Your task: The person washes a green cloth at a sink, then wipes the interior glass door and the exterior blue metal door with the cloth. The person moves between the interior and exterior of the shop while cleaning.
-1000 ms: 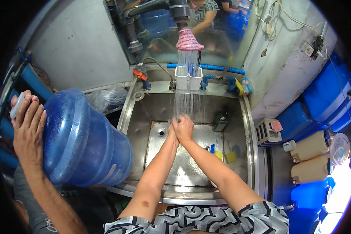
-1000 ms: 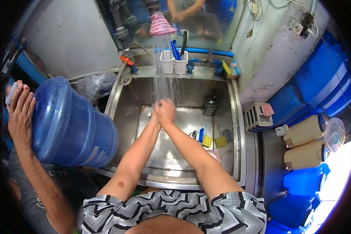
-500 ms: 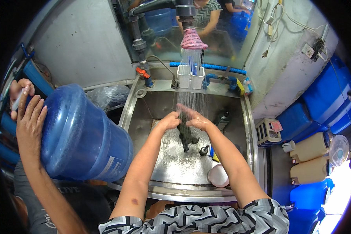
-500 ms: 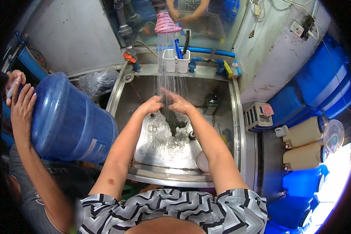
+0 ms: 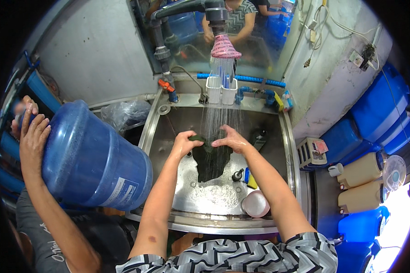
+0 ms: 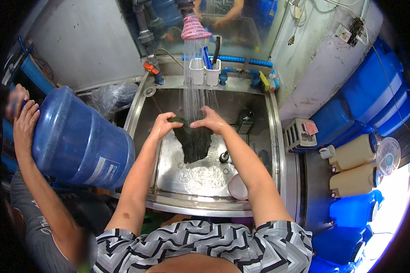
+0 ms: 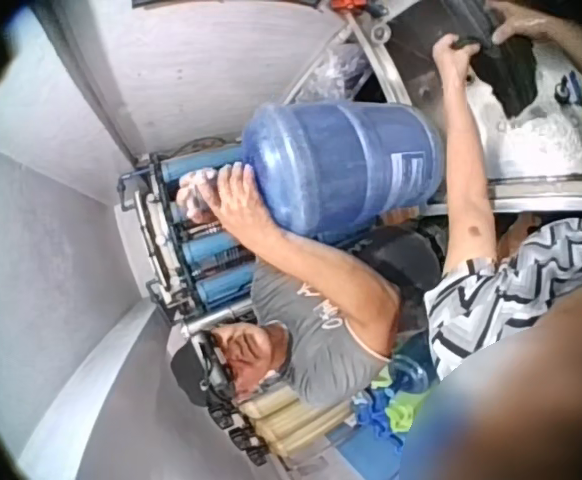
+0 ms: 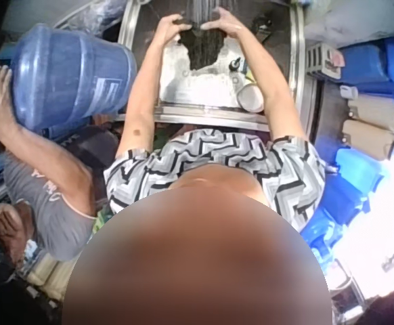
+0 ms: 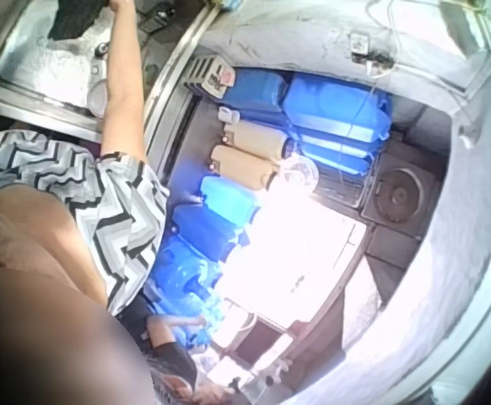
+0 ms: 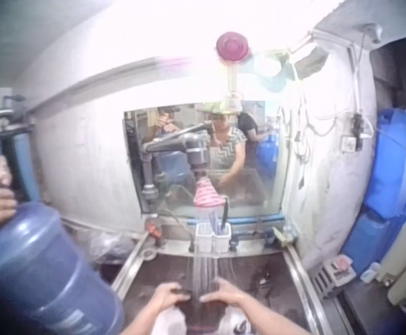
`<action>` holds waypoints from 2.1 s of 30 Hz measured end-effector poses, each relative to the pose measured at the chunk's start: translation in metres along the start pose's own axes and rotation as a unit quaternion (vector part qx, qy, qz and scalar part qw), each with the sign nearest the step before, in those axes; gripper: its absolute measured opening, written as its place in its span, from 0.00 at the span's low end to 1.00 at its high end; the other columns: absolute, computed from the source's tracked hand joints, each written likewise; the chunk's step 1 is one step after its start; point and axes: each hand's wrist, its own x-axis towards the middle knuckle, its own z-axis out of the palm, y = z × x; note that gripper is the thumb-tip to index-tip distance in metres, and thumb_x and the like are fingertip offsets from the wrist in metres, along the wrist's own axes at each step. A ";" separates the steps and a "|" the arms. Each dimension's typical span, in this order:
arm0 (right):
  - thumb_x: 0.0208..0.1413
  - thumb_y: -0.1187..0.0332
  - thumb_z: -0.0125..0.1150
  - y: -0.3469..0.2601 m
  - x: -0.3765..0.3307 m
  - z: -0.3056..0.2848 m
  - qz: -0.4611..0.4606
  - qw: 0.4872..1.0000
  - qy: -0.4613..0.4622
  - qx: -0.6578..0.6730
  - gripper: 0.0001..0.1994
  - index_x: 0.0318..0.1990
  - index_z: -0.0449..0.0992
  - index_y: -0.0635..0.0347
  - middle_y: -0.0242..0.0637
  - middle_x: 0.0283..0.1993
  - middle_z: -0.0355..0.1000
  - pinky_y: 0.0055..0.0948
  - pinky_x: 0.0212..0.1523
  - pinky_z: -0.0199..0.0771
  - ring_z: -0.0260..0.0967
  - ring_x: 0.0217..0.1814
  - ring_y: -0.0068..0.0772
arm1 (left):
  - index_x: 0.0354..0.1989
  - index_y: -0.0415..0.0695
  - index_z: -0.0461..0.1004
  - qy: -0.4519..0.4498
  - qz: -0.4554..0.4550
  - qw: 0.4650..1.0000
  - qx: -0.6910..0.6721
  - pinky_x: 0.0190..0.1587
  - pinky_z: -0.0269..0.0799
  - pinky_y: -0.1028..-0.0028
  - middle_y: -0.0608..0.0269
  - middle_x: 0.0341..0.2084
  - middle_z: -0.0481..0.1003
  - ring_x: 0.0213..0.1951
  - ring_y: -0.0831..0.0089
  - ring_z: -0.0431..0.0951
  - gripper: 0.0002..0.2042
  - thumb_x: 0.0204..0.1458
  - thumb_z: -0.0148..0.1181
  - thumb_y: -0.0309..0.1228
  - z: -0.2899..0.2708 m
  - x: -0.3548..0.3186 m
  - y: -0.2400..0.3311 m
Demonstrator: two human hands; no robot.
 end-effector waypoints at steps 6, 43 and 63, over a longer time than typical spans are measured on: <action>0.38 0.74 0.67 -0.024 0.012 0.026 -0.058 0.996 0.016 0.059 0.19 0.43 0.74 0.63 0.37 0.38 0.72 0.27 0.45 0.67 0.68 0.43 0.29 | 0.52 0.43 0.62 0.090 0.142 0.943 -0.287 0.52 0.63 0.74 0.61 0.50 0.67 0.50 0.70 0.67 0.30 0.36 0.64 0.22 0.038 0.000 -0.004; 0.61 0.63 0.50 0.047 -0.009 0.064 0.141 0.845 0.211 0.471 0.21 0.59 0.60 0.59 0.47 0.55 0.63 0.56 0.47 0.73 0.67 0.53 0.47 | 0.37 0.45 0.73 0.131 -0.107 0.750 -0.639 0.37 0.73 0.70 0.59 0.28 0.74 0.30 0.67 0.75 0.11 0.45 0.63 0.24 0.088 0.044 -0.013; 0.43 0.78 0.60 0.004 0.003 0.068 0.149 0.760 0.270 0.572 0.09 0.34 0.70 0.65 0.38 0.32 0.69 0.32 0.34 0.71 0.69 0.31 0.32 | 0.44 0.49 0.70 0.127 -0.105 0.704 -0.691 0.39 0.75 0.67 0.65 0.38 0.74 0.39 0.70 0.76 0.10 0.55 0.55 0.37 0.110 -0.030 -0.014</action>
